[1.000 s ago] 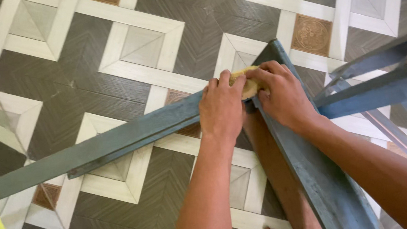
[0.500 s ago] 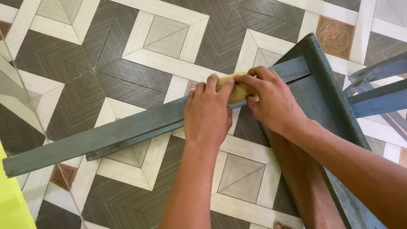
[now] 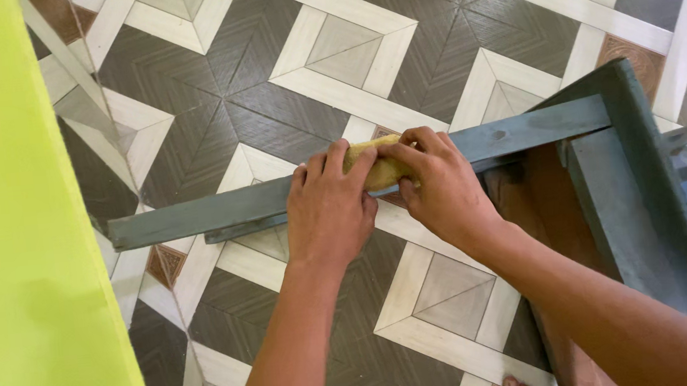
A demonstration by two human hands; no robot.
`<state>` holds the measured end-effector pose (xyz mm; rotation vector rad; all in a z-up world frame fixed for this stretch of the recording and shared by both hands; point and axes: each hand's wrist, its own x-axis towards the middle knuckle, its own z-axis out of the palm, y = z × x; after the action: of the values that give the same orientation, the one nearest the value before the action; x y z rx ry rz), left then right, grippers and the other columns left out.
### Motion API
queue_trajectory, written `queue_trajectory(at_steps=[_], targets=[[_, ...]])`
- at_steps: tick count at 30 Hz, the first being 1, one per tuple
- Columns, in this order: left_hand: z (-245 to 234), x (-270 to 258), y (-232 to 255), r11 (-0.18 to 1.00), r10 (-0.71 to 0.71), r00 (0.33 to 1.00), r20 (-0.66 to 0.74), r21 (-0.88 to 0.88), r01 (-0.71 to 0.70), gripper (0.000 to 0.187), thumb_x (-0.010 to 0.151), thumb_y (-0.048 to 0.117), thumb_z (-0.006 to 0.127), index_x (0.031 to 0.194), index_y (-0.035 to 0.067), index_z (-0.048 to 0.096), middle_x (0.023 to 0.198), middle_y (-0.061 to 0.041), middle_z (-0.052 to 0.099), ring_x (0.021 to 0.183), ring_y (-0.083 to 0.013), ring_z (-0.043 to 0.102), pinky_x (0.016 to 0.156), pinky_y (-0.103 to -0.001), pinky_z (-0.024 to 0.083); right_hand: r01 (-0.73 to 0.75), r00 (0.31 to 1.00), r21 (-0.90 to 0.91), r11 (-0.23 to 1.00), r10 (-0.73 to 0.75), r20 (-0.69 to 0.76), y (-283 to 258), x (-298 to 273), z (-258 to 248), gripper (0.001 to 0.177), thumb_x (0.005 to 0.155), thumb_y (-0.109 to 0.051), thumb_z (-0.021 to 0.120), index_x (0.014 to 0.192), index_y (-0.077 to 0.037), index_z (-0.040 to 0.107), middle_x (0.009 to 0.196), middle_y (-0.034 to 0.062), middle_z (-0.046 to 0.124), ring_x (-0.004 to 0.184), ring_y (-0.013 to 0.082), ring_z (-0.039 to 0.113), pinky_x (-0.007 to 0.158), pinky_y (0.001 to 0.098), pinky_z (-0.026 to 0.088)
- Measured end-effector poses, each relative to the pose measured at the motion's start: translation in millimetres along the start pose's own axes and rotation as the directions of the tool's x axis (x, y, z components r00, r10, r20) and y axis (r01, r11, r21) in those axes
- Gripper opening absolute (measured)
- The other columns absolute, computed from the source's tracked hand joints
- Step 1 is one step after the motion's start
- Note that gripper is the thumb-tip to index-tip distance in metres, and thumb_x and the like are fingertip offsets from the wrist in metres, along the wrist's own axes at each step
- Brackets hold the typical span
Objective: The person uses a sanding block to sand the metal frame of a table. They work on the legs and crossbars, moving around the table to reach different sections.
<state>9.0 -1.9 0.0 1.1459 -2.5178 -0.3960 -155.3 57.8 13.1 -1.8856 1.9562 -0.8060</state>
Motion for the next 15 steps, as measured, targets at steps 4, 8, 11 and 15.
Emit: queue_trajectory(at_steps=[4, 8, 11, 15], targets=[[-13.9, -14.5, -25.4, 1.000, -0.020, 1.000, 0.016, 0.017, 0.020, 0.058, 0.075, 0.018, 0.076, 0.132, 0.018, 0.063, 0.133, -0.012, 0.057, 0.119, -0.0325, 0.058, 0.103, -0.052, 0.044, -0.003, 1.000, 0.005, 1.000, 0.003, -0.003, -25.6, 5.3, 19.6, 0.051, 0.078, 0.006, 0.066, 0.125, -0.011, 0.071, 0.121, 0.0153, 0.062, 0.114, 0.0377, 0.059, 0.099, 0.0472, 0.050], [-28.8, -28.3, -49.4, 0.999, -0.029, 0.999, 0.016, 0.036, 0.028, 0.056, 0.077, 0.018, 0.075, 0.132, 0.018, 0.063, 0.133, -0.011, 0.058, 0.119, -0.0319, 0.058, 0.105, -0.053, 0.043, 0.000, 1.000, 0.043, 0.999, 0.000, 0.001, -51.8, 9.7, 36.9, 0.050, 0.079, 0.006, 0.065, 0.125, -0.012, 0.071, 0.120, 0.0156, 0.062, 0.114, 0.0374, 0.059, 0.096, 0.0464, 0.051], [-42.1, -39.4, -69.1, 0.998, -0.025, 1.000, 0.007, 0.055, 0.024, 0.056, 0.078, 0.019, 0.073, 0.132, 0.017, 0.063, 0.133, -0.012, 0.058, 0.119, -0.0319, 0.057, 0.104, -0.053, 0.043, 0.018, 1.000, 0.052, 0.998, -0.019, 0.013, -70.8, 14.4, 50.2, 0.051, 0.078, 0.005, 0.066, 0.126, -0.012, 0.071, 0.120, 0.0159, 0.062, 0.112, 0.0370, 0.059, 0.097, 0.0468, 0.051], [-61.2, -56.0, -96.3, 0.995, -0.053, 0.999, 0.011, 0.081, 0.052, 0.055, 0.077, 0.020, 0.072, 0.132, 0.016, 0.063, 0.133, -0.011, 0.058, 0.120, -0.0313, 0.057, 0.105, -0.053, 0.043, 0.110, 0.994, 0.059, 0.992, -0.110, 0.002, -93.9, 23.6, 73.0, 0.049, 0.078, 0.005, 0.068, 0.125, -0.010, 0.071, 0.123, 0.0165, 0.062, 0.112, 0.0375, 0.059, 0.098, 0.0466, 0.051]])
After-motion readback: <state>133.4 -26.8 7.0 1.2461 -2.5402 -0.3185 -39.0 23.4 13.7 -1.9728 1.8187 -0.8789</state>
